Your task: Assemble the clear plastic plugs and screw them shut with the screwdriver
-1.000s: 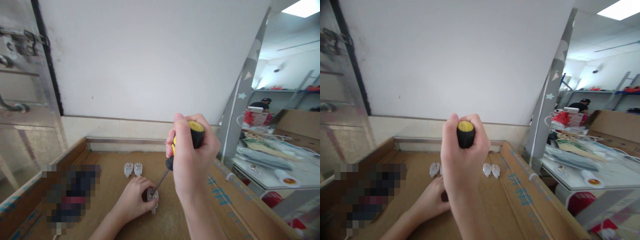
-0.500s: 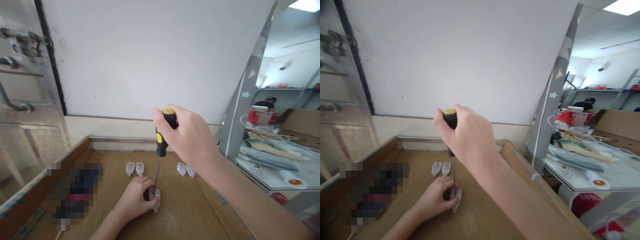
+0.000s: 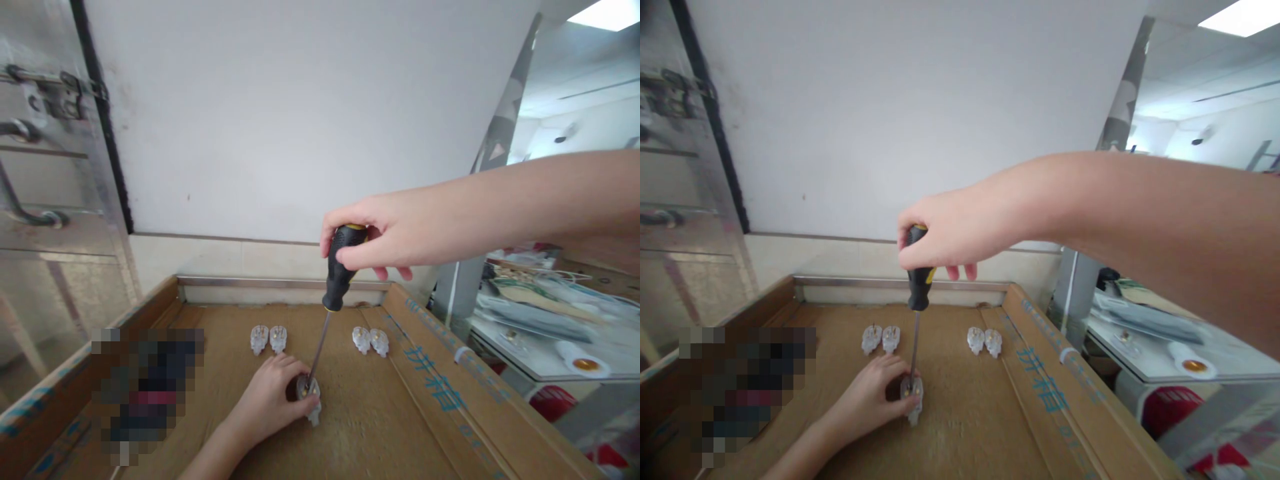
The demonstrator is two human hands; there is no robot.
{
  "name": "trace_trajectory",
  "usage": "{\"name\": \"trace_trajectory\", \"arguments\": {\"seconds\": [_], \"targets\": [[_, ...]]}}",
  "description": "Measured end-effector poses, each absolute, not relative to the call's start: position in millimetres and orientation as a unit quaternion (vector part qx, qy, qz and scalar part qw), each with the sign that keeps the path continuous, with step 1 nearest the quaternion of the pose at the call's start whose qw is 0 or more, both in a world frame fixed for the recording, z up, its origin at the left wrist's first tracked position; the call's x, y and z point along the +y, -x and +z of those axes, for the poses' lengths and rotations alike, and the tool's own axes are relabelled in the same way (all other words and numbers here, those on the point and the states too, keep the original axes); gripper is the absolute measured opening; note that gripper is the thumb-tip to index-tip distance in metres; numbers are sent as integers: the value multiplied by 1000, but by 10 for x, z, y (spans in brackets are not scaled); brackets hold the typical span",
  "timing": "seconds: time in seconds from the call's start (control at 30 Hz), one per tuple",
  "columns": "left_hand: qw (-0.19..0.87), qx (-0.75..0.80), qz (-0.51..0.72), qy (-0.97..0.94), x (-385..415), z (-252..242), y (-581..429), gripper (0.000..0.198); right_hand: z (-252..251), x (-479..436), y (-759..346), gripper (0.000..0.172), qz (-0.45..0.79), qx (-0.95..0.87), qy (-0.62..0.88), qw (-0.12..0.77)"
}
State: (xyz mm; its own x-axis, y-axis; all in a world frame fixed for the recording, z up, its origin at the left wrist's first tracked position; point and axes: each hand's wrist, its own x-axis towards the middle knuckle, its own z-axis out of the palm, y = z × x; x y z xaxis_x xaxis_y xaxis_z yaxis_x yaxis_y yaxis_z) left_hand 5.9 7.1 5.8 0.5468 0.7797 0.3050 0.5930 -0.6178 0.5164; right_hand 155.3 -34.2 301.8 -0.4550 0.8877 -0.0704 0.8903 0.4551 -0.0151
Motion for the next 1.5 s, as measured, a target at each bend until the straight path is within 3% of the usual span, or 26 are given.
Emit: {"name": "trace_trajectory", "arguments": {"seconds": [0.17, 0.27, 0.33, 0.47, 0.57, 0.63, 0.83, 0.97, 1.07, 1.23, 1.37, 1.5], "targets": [[183, 403, 260, -858, 77, 52, -55, 19, 2931, -318, -1555, 14, 11, 886, -463, 12], [187, 404, 262, -856, 74, 50, -56, 21, 2847, -288, -1546, 27, 85, 875, -473, -57], [191, 405, 263, -855, 75, 47, -56, 22, 2834, -309, -1518, 21, 96, 870, -476, -86], [195, 404, 267, -853, 80, 34, -52, 23, 2906, -420, -1445, 25, -4, 876, -483, -11], [195, 401, 268, -854, 79, 27, -47, 22, 2925, -457, -1426, 17, 63, 855, -515, 7], [191, 405, 268, -853, 77, 30, -43, 23, 2909, -442, -1441, 21, 119, 849, -515, -17], [181, 428, 268, -844, 81, 60, -33, 25, 2897, -382, -1536, 32, 99, 861, -497, 39], [189, 425, 262, -845, 90, 62, -31, 26, 2888, -393, -1565, 21, 104, 868, -486, 1], [190, 420, 257, -849, 87, 59, -38, 25, 2881, -418, -1564, 30, 68, 880, -470, -9], [187, 418, 261, -850, 49, 75, -62, 20, 2863, -420, -1541, 23, 106, 866, -488, -10], [195, 415, 261, -850, 27, 95, -71, 20, 2854, -418, -1519, 32, 64, 878, -474, -21], [194, 413, 259, -852, 26, 105, -66, 18, 2869, -434, -1491, 16, 133, 871, -473, -7]]}}
